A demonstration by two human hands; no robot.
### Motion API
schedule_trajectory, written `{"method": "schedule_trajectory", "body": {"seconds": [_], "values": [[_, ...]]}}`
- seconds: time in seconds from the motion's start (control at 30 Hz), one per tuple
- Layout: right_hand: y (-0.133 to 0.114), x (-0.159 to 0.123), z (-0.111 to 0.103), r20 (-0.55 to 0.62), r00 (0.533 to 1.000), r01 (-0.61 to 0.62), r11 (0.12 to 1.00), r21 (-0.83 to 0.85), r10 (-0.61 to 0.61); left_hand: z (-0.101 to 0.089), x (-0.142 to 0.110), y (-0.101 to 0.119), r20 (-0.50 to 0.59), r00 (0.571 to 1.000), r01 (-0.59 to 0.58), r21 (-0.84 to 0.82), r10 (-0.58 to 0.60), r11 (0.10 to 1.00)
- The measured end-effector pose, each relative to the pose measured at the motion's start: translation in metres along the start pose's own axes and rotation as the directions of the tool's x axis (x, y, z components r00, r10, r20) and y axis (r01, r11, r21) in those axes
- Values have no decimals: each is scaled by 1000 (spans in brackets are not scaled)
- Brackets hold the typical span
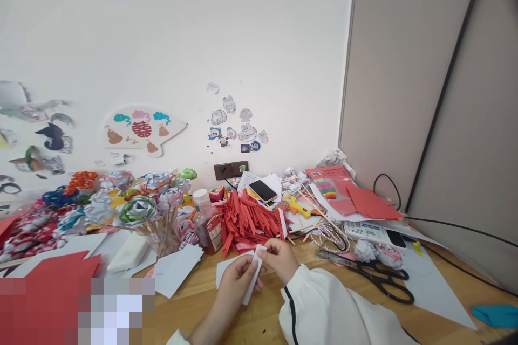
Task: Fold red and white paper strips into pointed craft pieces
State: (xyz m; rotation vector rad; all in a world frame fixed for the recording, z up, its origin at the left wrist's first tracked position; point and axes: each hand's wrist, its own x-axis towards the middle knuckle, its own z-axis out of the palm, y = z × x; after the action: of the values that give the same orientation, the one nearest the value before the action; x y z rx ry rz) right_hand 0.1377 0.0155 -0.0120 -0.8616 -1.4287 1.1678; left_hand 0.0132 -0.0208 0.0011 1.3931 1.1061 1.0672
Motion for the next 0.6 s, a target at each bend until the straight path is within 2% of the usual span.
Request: {"method": "schedule_trajectory", "body": {"seconds": [0.23, 0.37, 0.47, 0.6], "values": [[4, 1, -1, -14, 1000, -4, 1000, -25, 4, 1, 1, -1, 0, 1000, 19, -67, -20, 998], [1, 2, -2, -45, 999, -10, 998, -58, 7, 0, 2, -3, 63, 997, 62, -129, -55, 990], [-1, 1, -1, -60, 998, -20, 997, -74, 15, -1, 3, -6, 81, 991, 118, -136, -107, 984], [-1, 0, -1, -57, 998, -8, 996, -86, 3, -1, 3, -7, 70, 991, 124, -126, -116, 984]]}}
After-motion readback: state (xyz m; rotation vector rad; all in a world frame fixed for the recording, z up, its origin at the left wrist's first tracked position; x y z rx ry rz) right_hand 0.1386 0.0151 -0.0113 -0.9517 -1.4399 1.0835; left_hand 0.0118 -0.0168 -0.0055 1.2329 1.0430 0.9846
